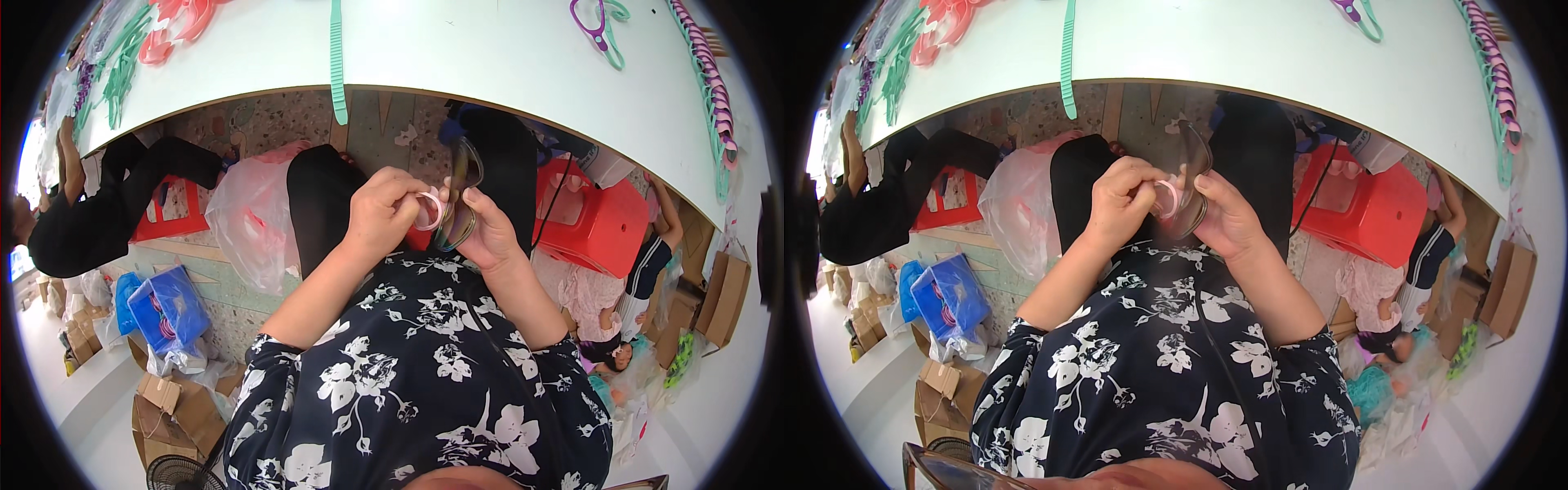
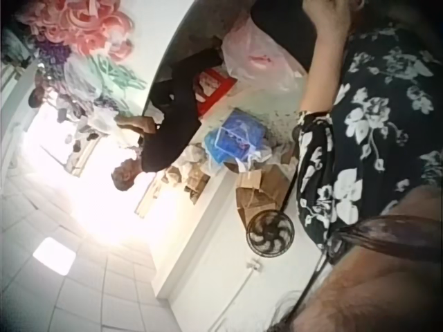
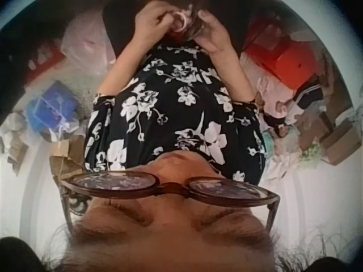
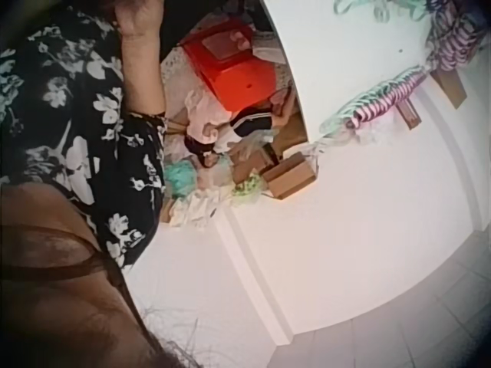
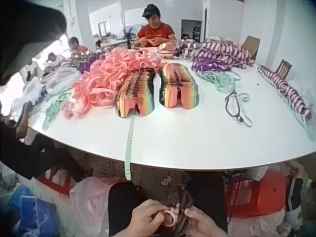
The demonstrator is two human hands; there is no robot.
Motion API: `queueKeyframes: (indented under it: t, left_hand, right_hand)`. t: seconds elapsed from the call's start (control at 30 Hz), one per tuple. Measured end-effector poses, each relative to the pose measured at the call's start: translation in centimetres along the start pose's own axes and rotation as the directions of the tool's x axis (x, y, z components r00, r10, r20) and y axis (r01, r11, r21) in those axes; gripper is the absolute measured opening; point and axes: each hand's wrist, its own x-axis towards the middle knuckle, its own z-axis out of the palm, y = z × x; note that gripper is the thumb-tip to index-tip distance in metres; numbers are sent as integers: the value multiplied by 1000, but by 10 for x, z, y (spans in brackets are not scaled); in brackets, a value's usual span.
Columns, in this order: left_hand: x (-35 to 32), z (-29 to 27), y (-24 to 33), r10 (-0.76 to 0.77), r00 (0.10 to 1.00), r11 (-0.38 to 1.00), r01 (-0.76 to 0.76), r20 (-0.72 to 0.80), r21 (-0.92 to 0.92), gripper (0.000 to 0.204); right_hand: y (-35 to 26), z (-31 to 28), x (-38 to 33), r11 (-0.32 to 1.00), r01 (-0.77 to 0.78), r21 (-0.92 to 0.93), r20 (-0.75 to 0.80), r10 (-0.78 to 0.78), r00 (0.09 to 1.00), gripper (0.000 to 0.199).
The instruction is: The recorder is assembling or inspecting colorful swimming goggles and their straps at a large work table.
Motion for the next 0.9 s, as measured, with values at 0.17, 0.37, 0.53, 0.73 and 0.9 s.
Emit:
queueKeyframes:
  t: [0.17,0.37,0.53,0.73,0.9]
  left_hand:
    - [-7,-4,-17,-177,982,979,168,-71,-119,22]
    - [-11,-26,-72,-332,918,943,317,-218,-104,19]
    - [6,-27,-49,-68,994,880,19,86,474,29]
    - [11,-12,5,253,967,950,-244,-19,193,30]
    - [19,-4,9,199,976,979,-201,87,22,18]
  right_hand:
    - [-4,-8,0,998,-5,70,33,3,999,34]
    - [-14,-14,-2,987,30,159,69,-41,997,37]
    - [-12,-16,-3,985,28,168,63,-39,997,38]
    - [-10,-19,-2,993,46,112,72,-55,996,40]
    - [-9,-13,-4,997,35,75,111,-43,993,40]
